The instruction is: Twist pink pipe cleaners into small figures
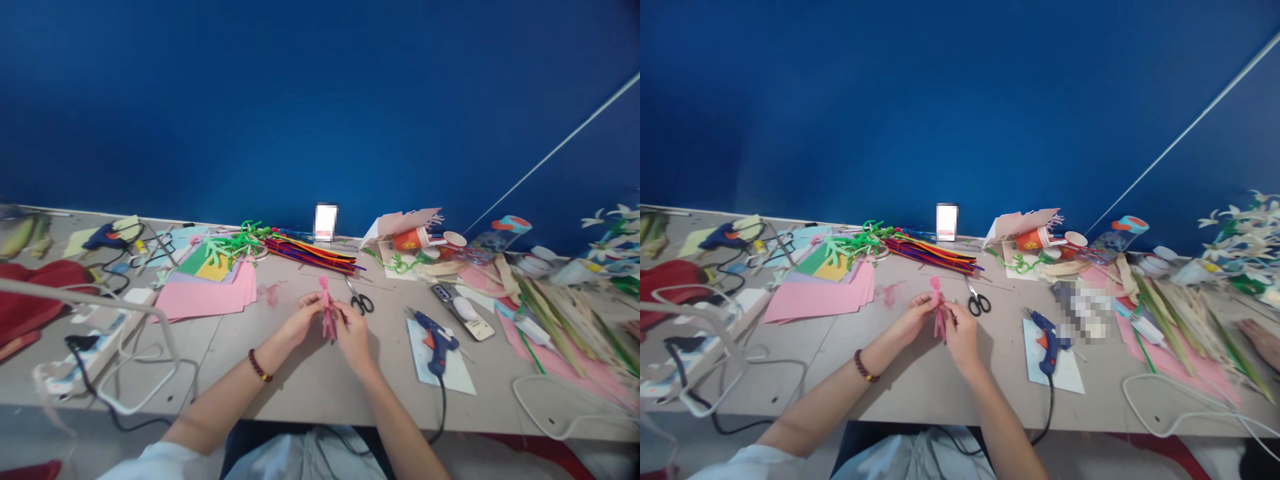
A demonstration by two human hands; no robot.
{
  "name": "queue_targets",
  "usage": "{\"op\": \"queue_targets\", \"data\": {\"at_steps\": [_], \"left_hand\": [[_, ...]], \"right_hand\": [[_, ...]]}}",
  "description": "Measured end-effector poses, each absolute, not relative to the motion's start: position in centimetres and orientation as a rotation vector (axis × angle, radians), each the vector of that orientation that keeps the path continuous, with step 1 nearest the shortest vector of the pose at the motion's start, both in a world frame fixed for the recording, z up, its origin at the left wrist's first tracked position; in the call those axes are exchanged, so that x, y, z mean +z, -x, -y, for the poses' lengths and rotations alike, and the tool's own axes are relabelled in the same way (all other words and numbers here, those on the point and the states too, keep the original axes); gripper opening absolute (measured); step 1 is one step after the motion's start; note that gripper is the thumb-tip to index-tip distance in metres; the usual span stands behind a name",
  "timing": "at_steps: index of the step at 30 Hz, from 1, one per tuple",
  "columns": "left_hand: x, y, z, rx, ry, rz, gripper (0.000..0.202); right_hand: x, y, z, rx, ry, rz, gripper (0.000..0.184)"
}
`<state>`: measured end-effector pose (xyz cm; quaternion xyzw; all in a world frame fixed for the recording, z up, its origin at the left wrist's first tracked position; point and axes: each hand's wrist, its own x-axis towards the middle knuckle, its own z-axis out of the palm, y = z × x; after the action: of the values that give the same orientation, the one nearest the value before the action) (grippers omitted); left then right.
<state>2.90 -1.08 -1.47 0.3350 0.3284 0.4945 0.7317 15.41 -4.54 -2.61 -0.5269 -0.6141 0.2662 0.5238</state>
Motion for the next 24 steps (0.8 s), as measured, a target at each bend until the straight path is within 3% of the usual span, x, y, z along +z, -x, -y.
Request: {"op": "queue_targets", "data": {"at_steps": [10, 16, 24], "left_hand": [[-0.92, -3.22, 1.48, 1.066, -0.669, -0.686, 0.027], [-1.26, -3.39, 1.41, 1.065, -0.679, -0.681, 0.020], [-1.51, -3.67, 1.36, 1.083, -0.582, -0.662, 0.020]], "right_hand": [[-2.34, -15.06, 4.52, 0.797, 1.303, 1.359, 0.026], [-2.18, -14.94, 4.55, 0.868, 1.258, 1.316, 0.026], [-2.30, -15.17, 4.68, 0.615, 1.278, 1.545, 0.024]]}}
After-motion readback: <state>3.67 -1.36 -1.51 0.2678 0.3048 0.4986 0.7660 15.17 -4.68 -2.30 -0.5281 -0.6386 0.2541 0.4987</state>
